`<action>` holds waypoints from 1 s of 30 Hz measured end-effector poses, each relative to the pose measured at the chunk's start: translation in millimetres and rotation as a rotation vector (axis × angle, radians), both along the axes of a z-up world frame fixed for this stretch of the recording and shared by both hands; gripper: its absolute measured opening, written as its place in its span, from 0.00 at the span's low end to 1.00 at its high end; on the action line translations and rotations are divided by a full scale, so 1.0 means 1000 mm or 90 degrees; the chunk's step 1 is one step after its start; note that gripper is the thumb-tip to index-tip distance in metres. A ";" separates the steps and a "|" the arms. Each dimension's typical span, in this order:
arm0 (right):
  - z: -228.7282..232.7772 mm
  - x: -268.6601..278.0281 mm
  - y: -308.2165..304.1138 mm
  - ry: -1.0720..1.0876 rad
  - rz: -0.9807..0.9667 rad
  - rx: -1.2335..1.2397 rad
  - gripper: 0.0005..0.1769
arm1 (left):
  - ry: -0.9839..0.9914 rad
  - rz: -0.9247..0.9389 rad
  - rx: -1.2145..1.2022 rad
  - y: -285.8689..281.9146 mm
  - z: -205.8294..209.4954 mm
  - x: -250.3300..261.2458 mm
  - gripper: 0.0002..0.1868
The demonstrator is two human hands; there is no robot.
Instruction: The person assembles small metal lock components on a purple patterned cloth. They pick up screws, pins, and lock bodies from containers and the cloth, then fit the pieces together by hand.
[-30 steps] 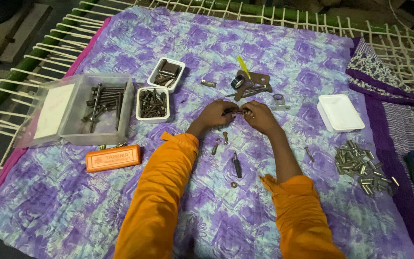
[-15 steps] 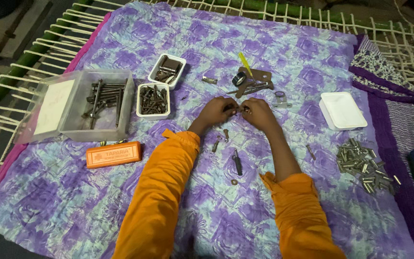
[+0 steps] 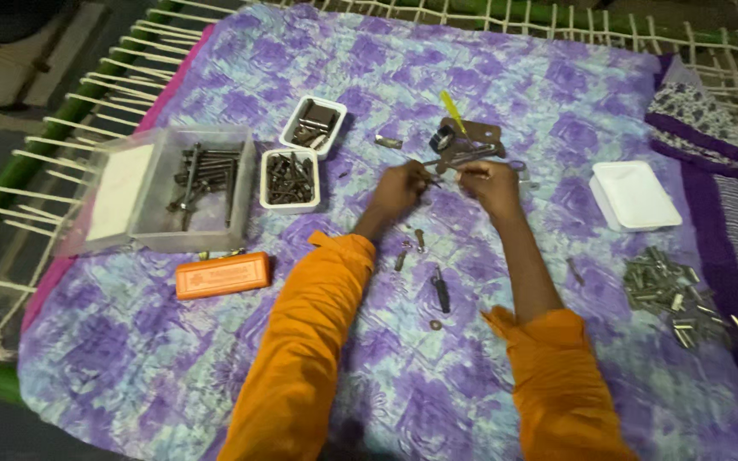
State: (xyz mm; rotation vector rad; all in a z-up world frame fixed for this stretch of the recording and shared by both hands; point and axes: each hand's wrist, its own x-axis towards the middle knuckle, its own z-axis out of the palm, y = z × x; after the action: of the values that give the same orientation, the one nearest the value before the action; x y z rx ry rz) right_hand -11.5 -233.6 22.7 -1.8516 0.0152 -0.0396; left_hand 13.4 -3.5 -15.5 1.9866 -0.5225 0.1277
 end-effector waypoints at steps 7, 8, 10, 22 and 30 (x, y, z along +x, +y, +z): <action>0.052 0.094 0.109 -0.293 0.081 -0.308 0.09 | -0.056 0.030 0.187 -0.004 -0.020 0.003 0.09; 0.057 0.110 0.135 -0.323 0.108 -0.317 0.09 | -0.074 0.009 0.220 -0.005 -0.026 0.005 0.09; 0.063 0.132 0.179 -0.341 0.166 -0.276 0.11 | -0.094 -0.018 0.238 0.001 -0.037 0.007 0.10; 0.000 0.092 0.096 -0.276 0.073 -0.183 0.09 | -0.077 -0.027 0.144 -0.006 -0.027 0.014 0.14; -0.068 0.037 -0.004 -0.015 -0.058 0.349 0.09 | 0.065 0.083 -0.054 0.005 -0.011 0.018 0.06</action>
State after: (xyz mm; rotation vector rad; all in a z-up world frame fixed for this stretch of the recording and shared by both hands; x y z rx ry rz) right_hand 25.3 -237.6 -45.5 -1.3008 0.0861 -0.1099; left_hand 31.6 1.3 -26.3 1.9319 -0.3157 0.1266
